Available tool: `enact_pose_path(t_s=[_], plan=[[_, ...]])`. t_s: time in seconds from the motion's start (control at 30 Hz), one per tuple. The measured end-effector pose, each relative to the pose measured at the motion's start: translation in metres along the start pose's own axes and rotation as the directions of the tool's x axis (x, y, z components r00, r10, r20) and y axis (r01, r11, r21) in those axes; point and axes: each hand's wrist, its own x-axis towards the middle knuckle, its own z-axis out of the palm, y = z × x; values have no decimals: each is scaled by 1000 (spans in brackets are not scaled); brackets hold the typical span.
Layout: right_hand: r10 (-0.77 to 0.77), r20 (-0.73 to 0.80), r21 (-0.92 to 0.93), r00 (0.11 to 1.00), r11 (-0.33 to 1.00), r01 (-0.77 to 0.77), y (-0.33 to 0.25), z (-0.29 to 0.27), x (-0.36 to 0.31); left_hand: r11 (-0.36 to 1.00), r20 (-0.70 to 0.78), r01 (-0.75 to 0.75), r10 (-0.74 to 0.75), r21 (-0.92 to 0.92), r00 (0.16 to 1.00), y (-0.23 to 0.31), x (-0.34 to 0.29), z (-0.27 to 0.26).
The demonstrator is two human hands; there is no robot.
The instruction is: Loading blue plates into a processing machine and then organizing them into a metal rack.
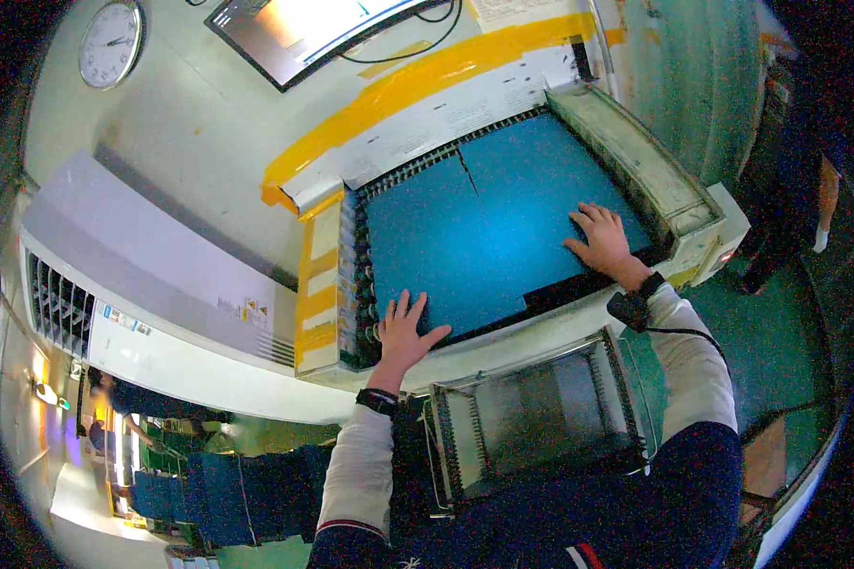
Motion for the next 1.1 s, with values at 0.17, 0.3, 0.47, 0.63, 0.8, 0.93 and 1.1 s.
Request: enact_pose_path(t_s=[0.17, 0.3, 0.47, 0.63, 0.8, 0.93, 1.1], plan=[[4, 26, -16, 1000, 1000, -3, 2, 0, 5, 1000, 43, 21, -21, -3, 999, -10, 27, 3], [5, 27, 3, 1000, 1000, -5, 6, -2, 8, 999, 47, 16, -15, -28, 999, -17, 39, 3], [-4, 55, 6, 998, 1000, 4, 9, 0, 21, 999, 80, 30, -27, -35, 996, -26, 50, -4], [-19, 38, 5, 999, 1000, 19, 12, 2, 26, 998, 109, 55, -53, -15, 993, -23, 53, -6], [-10, 36, 7, 999, 1000, 10, 17, 3, 28, 995, 52, -5, 10, -100, 999, -13, 30, 2], [-10, 80, -49, 997, 999, 13, 16, 9, 37, 972, 4, -108, 111, -208, 994, 3, -13, -10], [-24, 149, -152, 989, 987, 46, 2, 19, 53, 916, -265, -265, 186, -303, 946, 17, -105, -27]])
